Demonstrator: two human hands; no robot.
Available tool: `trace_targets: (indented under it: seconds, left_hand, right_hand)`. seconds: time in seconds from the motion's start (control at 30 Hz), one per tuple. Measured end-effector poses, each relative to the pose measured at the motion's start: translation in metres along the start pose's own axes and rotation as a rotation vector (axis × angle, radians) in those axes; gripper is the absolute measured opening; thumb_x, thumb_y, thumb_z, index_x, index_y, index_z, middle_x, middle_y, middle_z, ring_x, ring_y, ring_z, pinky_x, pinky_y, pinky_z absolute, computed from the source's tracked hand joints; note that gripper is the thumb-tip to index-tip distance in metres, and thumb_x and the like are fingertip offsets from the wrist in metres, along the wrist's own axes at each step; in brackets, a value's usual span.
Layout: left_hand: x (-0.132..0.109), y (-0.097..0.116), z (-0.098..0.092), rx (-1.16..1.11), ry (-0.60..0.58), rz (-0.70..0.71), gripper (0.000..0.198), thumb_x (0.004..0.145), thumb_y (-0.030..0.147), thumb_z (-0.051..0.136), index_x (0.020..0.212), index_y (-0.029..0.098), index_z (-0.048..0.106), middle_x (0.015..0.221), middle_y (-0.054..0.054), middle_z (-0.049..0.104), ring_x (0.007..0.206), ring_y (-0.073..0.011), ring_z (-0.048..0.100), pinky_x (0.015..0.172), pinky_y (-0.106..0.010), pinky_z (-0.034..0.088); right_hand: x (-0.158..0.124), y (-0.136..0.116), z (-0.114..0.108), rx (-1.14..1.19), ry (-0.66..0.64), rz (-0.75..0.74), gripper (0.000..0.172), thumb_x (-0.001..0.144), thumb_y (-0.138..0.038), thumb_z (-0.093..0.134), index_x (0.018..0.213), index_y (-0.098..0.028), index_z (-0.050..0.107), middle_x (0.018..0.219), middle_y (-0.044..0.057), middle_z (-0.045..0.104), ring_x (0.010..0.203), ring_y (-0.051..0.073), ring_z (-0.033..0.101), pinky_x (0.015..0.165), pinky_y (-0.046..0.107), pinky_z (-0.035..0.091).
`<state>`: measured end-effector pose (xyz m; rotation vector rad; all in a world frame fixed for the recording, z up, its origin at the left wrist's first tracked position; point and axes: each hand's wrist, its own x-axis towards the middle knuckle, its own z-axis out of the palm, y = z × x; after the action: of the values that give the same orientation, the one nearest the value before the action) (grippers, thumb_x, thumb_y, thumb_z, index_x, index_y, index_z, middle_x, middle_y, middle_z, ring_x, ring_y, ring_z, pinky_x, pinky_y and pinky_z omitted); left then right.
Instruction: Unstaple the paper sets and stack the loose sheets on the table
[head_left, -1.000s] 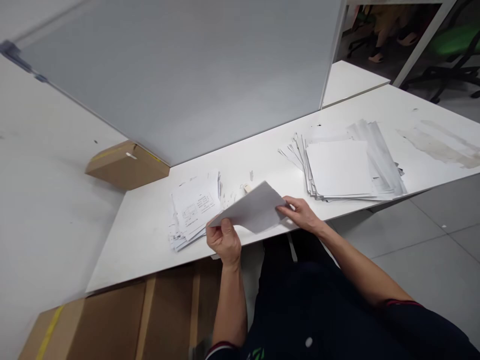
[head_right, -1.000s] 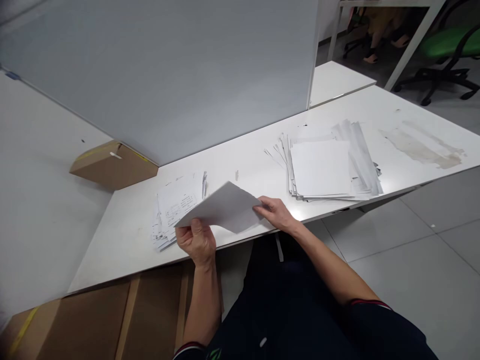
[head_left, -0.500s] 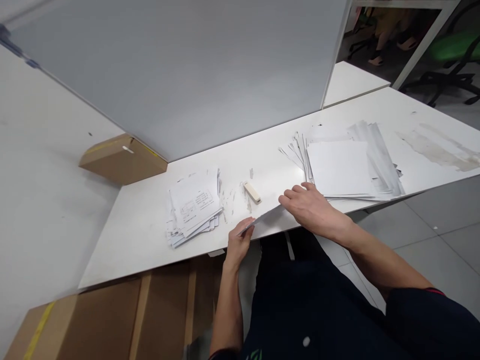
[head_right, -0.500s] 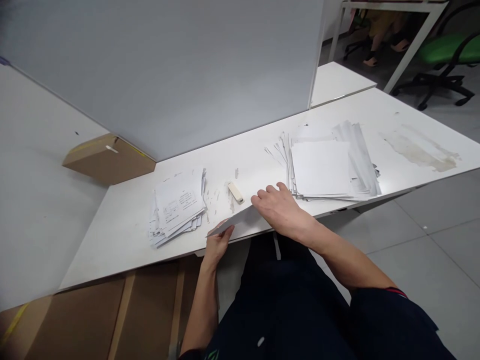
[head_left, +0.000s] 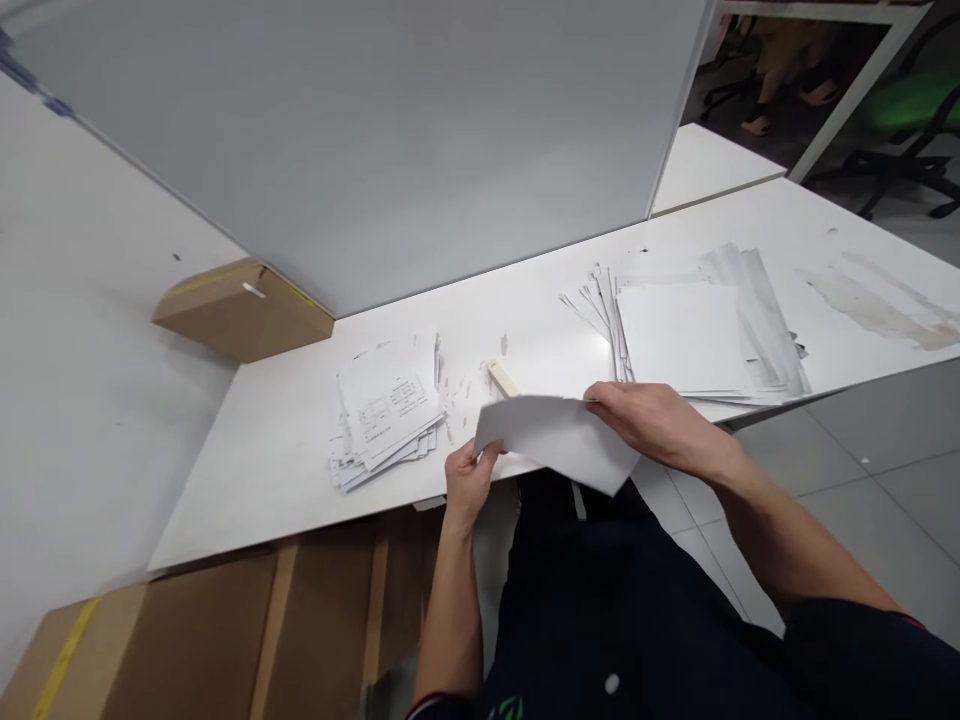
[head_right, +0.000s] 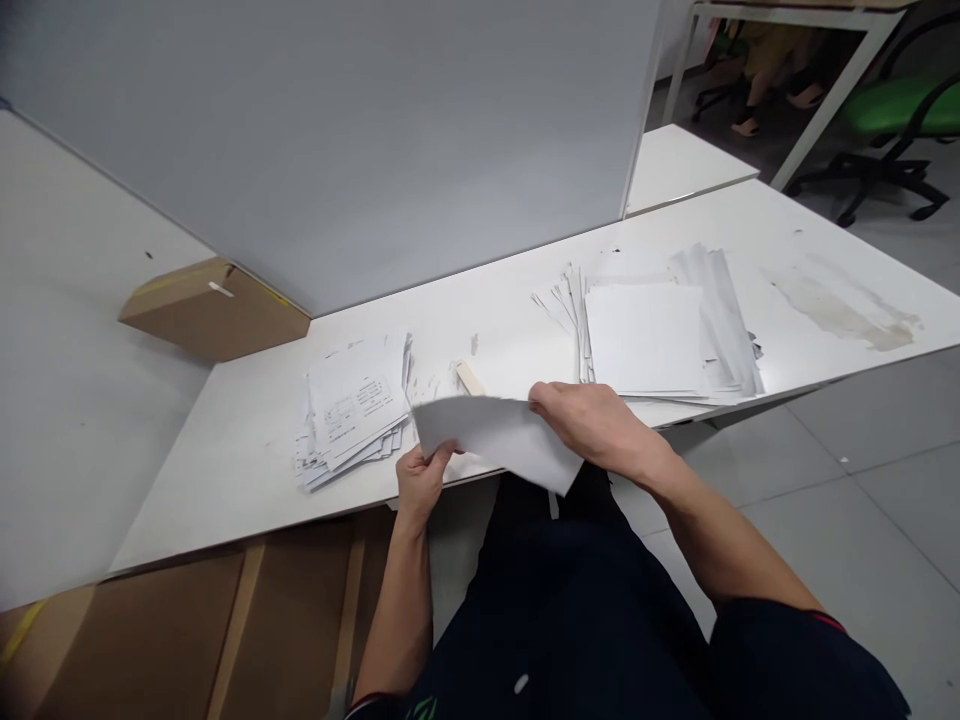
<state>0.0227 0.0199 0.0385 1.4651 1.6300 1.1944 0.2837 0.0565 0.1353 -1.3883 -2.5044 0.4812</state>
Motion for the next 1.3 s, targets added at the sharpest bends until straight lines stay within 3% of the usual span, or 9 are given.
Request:
trace_targets:
  seconds: [0.1, 0.2, 0.37, 0.53, 1.0, 1.17, 1.3]
  left_hand:
    - [0.003, -0.001, 0.004, -0.022, 0.01, -0.055, 0.026, 0.076, 0.038, 0.058, 0.067, 0.016, 0.066, 0.064, -0.002, 0.065, 0.064, -0.0146, 0.061, 0.067, -0.027, 0.048]
    - [0.011, -0.008, 0.013, 0.011, 0.044, -0.055, 0.028, 0.08, 0.038, 0.052, 0.089, 0.016, 0.066, 0.075, -0.004, 0.066, 0.073, -0.0146, 0.061, 0.073, -0.027, 0.048]
    - [0.032, -0.017, 0.031, 0.22, -0.001, 0.171, 0.038, 0.087, 0.027, 0.041, 0.123, 0.02, 0.05, 0.102, -0.009, 0.058, 0.092, -0.0151, 0.056, 0.078, -0.028, 0.046]
    - [0.044, -0.018, 0.038, 0.415, -0.048, 0.219, 0.043, 0.086, 0.017, 0.034, 0.126, 0.026, 0.048, 0.099, -0.007, 0.051, 0.085, -0.015, 0.053, 0.073, -0.027, 0.045]
    - [0.042, -0.026, 0.043, 0.552, -0.034, 0.261, 0.053, 0.078, 0.004, 0.034, 0.123, 0.026, 0.051, 0.096, -0.008, 0.048, 0.086, -0.0168, 0.051, 0.067, -0.026, 0.045]
    - [0.037, -0.026, 0.045, 0.439, 0.06, 0.34, 0.044, 0.084, 0.01, 0.034, 0.124, 0.021, 0.05, 0.095, -0.008, 0.052, 0.09, -0.0158, 0.052, 0.075, -0.027, 0.045]
    - [0.031, -0.027, 0.033, 0.409, 0.203, 0.413, 0.034, 0.086, 0.016, 0.04, 0.116, 0.016, 0.055, 0.093, -0.009, 0.058, 0.089, -0.0159, 0.054, 0.08, -0.029, 0.044]
  right_hand:
    - [-0.013, 0.023, 0.024, 0.267, -0.045, 0.269, 0.027, 0.089, -0.039, 0.032, 0.073, -0.022, 0.043, 0.061, 0.0, 0.052, 0.053, 0.015, 0.045, 0.049, 0.026, 0.029]
    - [-0.027, 0.043, 0.055, 0.446, -0.083, 0.471, 0.029, 0.086, -0.042, 0.035, 0.066, -0.021, 0.039, 0.063, 0.001, 0.052, 0.057, 0.015, 0.047, 0.051, 0.026, 0.032]
    - [-0.036, 0.053, 0.077, 0.578, -0.112, 0.591, 0.027, 0.082, -0.042, 0.038, 0.066, -0.021, 0.041, 0.064, 0.002, 0.054, 0.06, 0.016, 0.049, 0.052, 0.027, 0.034]
    - [-0.023, 0.055, 0.073, 0.493, -0.094, 0.598, 0.028, 0.082, -0.041, 0.037, 0.063, -0.02, 0.04, 0.068, 0.004, 0.057, 0.064, 0.018, 0.052, 0.057, 0.029, 0.036]
    - [-0.011, 0.054, 0.073, 0.417, -0.086, 0.575, 0.026, 0.081, -0.038, 0.038, 0.063, -0.021, 0.039, 0.066, 0.003, 0.055, 0.063, 0.018, 0.052, 0.056, 0.028, 0.035]
    - [-0.019, 0.062, 0.054, 0.428, 0.066, 0.673, 0.022, 0.079, -0.041, 0.042, 0.071, -0.021, 0.045, 0.067, 0.002, 0.056, 0.061, 0.017, 0.05, 0.053, 0.027, 0.035]
    - [-0.022, 0.093, 0.026, 0.285, 0.26, 0.83, 0.023, 0.076, -0.042, 0.045, 0.071, -0.02, 0.046, 0.064, 0.002, 0.053, 0.058, 0.016, 0.046, 0.052, 0.027, 0.034]
